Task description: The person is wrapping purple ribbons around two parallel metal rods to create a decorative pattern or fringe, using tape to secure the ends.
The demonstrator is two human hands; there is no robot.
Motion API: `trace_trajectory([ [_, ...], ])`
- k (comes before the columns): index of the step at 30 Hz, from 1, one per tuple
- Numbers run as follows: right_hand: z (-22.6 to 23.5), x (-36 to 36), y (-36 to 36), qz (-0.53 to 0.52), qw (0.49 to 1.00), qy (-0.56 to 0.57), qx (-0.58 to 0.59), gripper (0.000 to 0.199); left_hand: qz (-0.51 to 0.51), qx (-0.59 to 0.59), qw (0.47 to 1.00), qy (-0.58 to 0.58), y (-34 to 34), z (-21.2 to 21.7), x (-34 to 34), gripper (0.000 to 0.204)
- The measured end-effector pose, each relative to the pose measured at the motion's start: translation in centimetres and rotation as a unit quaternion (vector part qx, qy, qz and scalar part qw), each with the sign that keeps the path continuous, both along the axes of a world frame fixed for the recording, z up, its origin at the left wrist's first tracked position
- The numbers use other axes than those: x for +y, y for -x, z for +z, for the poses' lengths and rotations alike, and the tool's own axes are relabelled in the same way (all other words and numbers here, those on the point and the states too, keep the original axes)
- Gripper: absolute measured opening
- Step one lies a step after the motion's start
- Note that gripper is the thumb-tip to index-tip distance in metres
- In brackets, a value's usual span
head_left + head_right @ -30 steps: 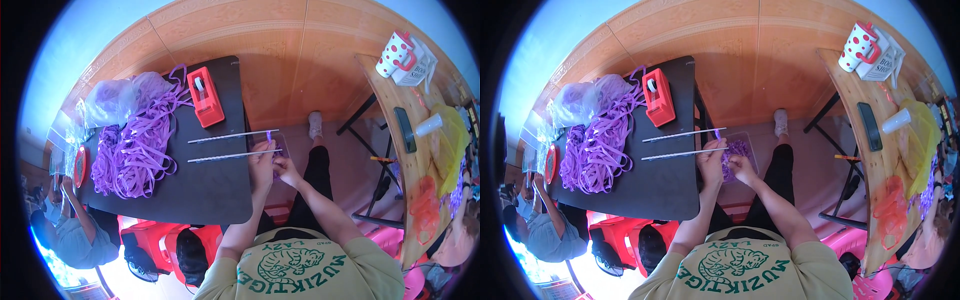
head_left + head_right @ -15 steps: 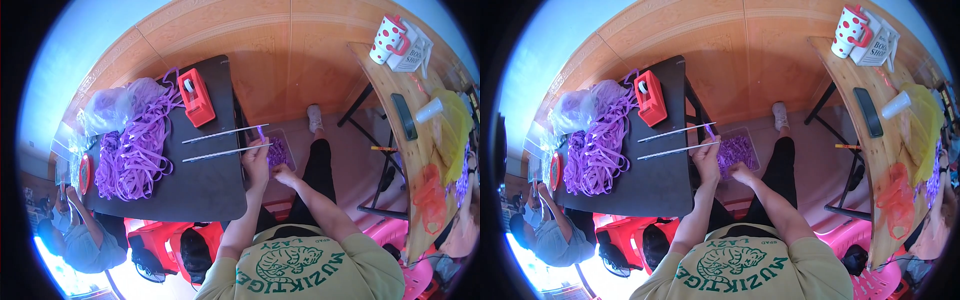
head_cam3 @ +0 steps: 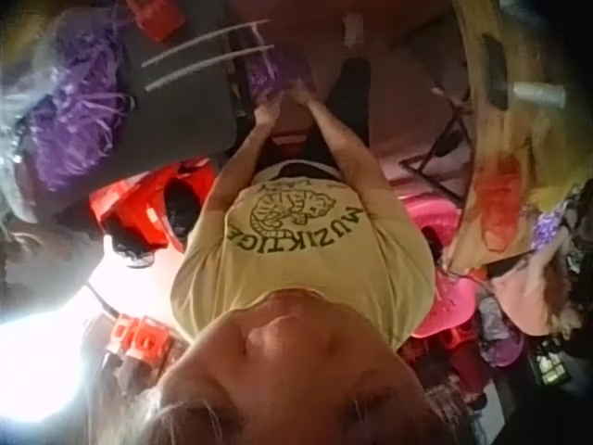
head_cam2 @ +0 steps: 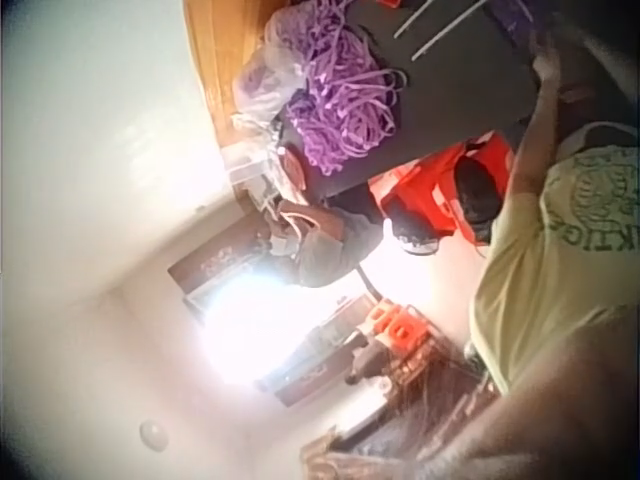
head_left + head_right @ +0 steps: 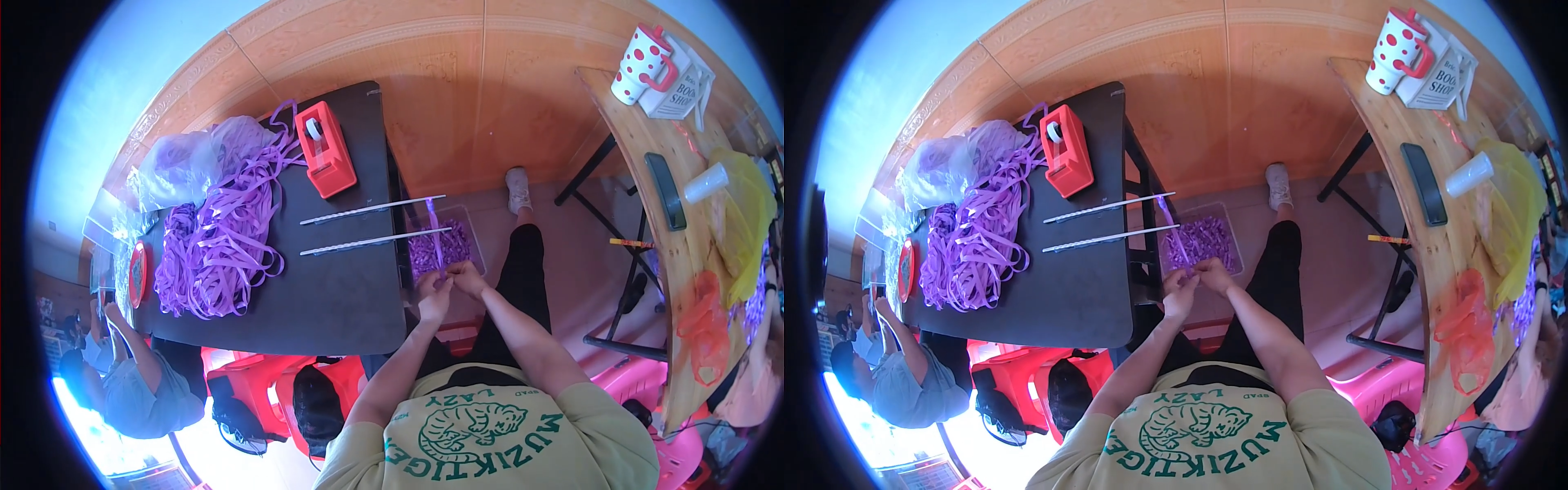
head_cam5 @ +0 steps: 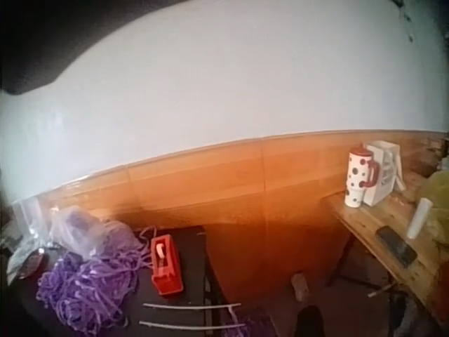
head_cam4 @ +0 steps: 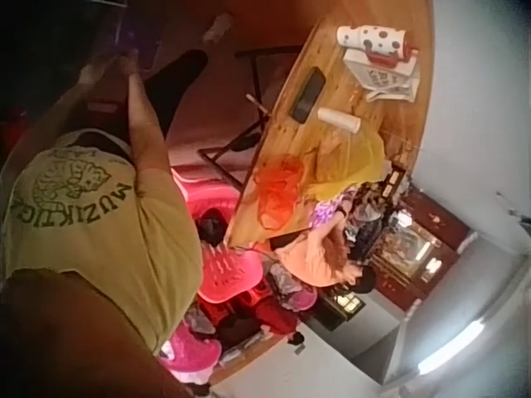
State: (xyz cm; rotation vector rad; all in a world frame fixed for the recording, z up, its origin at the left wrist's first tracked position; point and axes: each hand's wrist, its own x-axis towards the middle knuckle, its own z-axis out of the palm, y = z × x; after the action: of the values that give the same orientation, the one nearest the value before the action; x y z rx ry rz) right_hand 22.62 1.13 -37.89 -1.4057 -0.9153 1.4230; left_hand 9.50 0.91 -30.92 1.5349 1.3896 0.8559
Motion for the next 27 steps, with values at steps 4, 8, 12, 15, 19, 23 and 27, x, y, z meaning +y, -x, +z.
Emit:
trace_trajectory([
  [4, -0.6, 0.4, 0.3, 0.014, 1.0, -0.012, 0.026, 0.009, -0.008, 0.034, 0.998, -0.043, 0.4, -1.5, 1.1, 0.016],
  [8, 0.2, 0.2, 0.0, 0.014, 0.999, 0.012, 0.042, 0.013, 0.009, 0.011, 1.0, -0.013, -0.1, -1.5, 0.5, 0.017],
  [12, 0.3, 0.1, 0.3, 0.012, 0.999, -0.005, 0.032, 0.011, 0.05, -0.004, 0.998, -0.034, -0.2, -1.4, 0.4, 0.018],
  [15, -0.1, -0.1, 0.0, 0.013, 0.999, 0.01, 0.035, 0.009, 0.067, -0.005, 0.995, -0.076, -0.5, 1.2, 0.9, 0.017],
  [19, -0.9, -0.3, -0.6, 0.016, 1.0, -0.006, 0.012, 0.009, 0.067, -0.081, 0.989, -0.103, -1.6, 7.7, 2.5, 0.015],
  [23, -0.3, -0.6, -0.4, 0.011, 1.0, 0.009, 0.001, 0.01, 0.067, -0.134, 0.976, -0.157, -2.5, 13.2, 3.8, 0.013],
  [27, 0.4, -0.8, -0.2, 0.034, 0.999, 0.002, -0.007, 0.012, 0.06, -0.265, 0.948, -0.167, -2.8, 15.8, 5.0, 0.011],
])
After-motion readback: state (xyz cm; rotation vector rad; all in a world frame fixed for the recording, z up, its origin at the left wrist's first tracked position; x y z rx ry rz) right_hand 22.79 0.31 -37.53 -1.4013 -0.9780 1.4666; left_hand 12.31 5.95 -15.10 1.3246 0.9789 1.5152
